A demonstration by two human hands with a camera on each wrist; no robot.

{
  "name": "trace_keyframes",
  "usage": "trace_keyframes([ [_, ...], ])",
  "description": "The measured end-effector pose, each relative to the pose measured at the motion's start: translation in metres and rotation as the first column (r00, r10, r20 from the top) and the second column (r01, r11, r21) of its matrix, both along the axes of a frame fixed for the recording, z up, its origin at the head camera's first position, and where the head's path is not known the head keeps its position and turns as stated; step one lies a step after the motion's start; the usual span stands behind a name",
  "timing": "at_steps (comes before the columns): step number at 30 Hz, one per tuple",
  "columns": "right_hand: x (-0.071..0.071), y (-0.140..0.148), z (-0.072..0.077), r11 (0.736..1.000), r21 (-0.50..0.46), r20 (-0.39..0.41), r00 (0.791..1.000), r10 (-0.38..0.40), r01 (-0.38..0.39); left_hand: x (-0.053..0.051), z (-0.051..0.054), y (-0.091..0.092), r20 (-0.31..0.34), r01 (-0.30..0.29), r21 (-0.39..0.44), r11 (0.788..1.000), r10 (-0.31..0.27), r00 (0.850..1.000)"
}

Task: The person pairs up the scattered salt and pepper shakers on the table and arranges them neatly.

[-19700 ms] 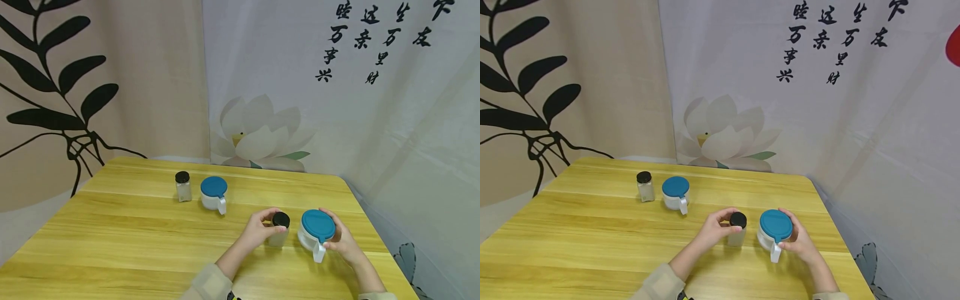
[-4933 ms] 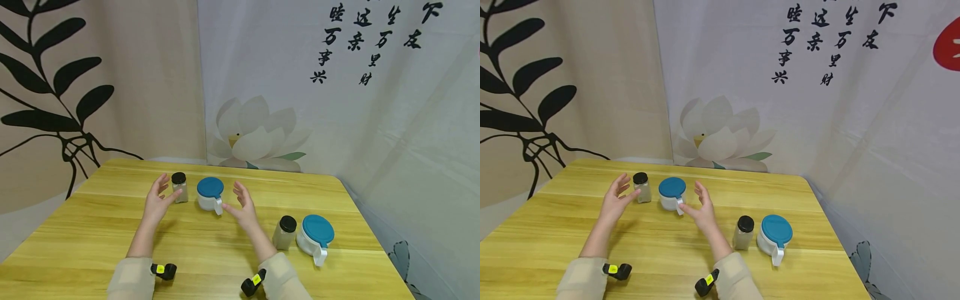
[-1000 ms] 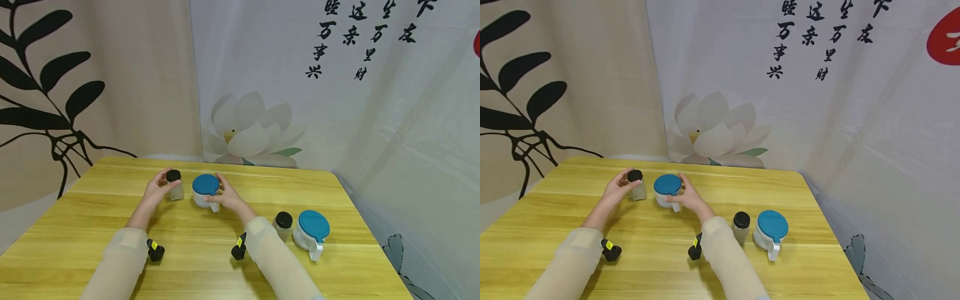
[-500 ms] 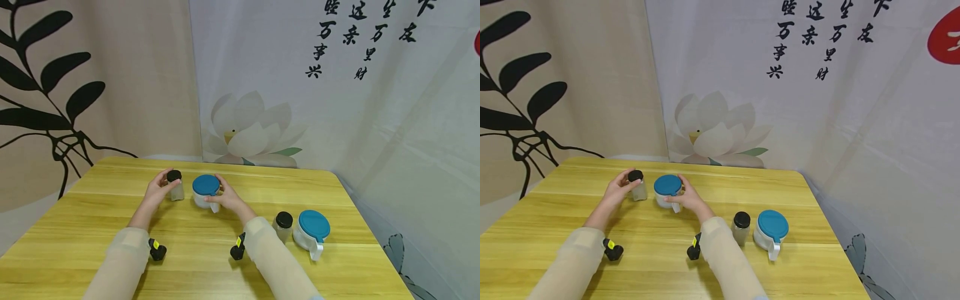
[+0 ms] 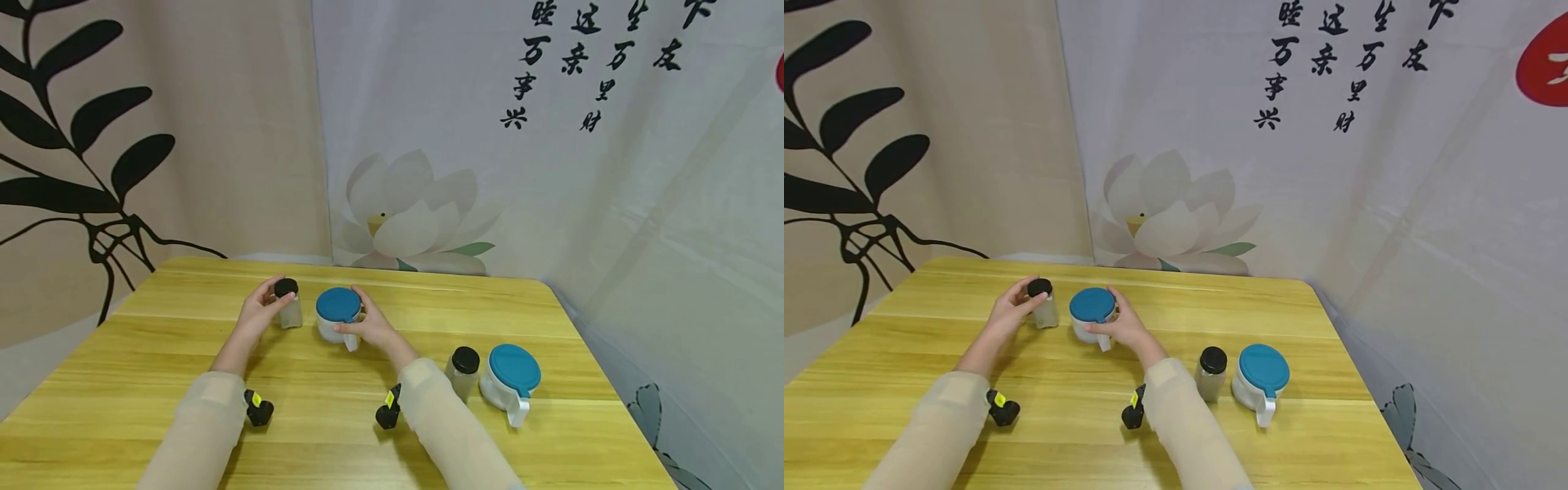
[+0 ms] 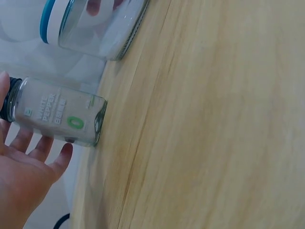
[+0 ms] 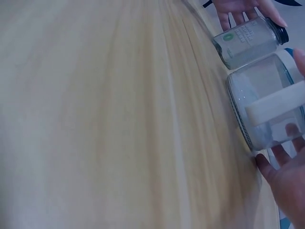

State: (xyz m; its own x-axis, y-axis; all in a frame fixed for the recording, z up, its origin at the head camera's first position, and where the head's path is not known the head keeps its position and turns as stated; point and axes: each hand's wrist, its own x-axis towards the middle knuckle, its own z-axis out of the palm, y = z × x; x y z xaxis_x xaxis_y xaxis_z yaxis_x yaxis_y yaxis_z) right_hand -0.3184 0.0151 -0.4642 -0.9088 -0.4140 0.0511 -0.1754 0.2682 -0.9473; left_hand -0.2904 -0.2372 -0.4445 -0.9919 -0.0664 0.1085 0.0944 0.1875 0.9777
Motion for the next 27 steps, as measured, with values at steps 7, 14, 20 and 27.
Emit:
trace_keyframes([
  [7,0.001,-0.002,-0.004,0.999,-0.035,0.010,1.000,-0.014,0.015,-0.002,-0.004,0.001,-0.004,-0.007,-0.012,1.000,0.007,1.000],
  [14,0.001,-0.004,-0.006,0.998,-0.061,0.015,1.000,-0.023,0.024,-0.004,-0.007,0.000,-0.006,-0.012,0.007,1.000,0.012,1.000],
  [20,0.002,-0.005,-0.006,0.994,-0.101,0.050,0.998,-0.034,0.039,-0.004,-0.006,-0.001,0.007,-0.012,0.020,1.000,0.012,1.000],
  [27,0.005,-0.006,-0.008,0.987,-0.159,0.070,0.997,-0.023,0.033,-0.003,-0.007,0.000,0.011,-0.016,0.039,0.999,0.015,1.000],
])
